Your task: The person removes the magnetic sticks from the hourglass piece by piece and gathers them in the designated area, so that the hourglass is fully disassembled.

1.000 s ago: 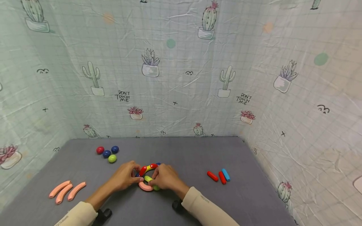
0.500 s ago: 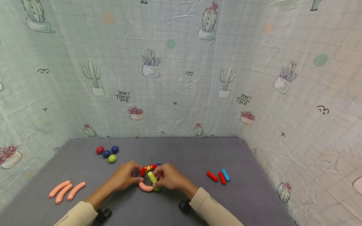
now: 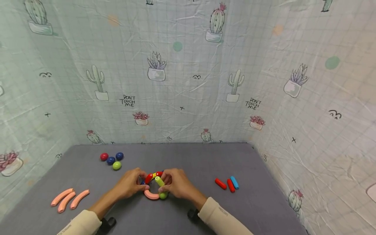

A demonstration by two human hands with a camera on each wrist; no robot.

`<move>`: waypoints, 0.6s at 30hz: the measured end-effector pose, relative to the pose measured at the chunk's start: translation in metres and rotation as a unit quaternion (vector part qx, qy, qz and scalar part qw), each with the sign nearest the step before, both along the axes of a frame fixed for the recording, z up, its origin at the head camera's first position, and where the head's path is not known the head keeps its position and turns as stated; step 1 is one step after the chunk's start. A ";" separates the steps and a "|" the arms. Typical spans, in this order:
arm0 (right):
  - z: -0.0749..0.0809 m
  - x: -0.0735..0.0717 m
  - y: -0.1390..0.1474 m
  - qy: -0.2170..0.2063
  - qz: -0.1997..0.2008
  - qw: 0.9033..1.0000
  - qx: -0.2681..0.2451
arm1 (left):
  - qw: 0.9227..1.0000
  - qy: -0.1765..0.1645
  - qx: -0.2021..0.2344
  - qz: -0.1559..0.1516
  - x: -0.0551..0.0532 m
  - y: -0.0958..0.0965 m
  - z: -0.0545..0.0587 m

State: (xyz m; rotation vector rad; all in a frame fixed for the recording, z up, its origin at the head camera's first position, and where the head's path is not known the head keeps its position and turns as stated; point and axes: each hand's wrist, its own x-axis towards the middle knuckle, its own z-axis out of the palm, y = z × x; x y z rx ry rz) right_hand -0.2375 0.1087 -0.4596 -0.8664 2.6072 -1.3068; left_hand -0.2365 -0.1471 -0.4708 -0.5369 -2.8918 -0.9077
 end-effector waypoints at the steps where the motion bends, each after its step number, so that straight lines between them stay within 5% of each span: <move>1: 0.001 0.000 0.002 -0.001 -0.006 1.000 -0.001 | 1.000 -0.001 -0.001 0.002 0.000 0.000 -0.001; 18: 0.006 0.005 0.103 0.006 -0.137 0.990 0.031 | 0.999 -0.023 -0.009 0.025 0.002 0.002 0.002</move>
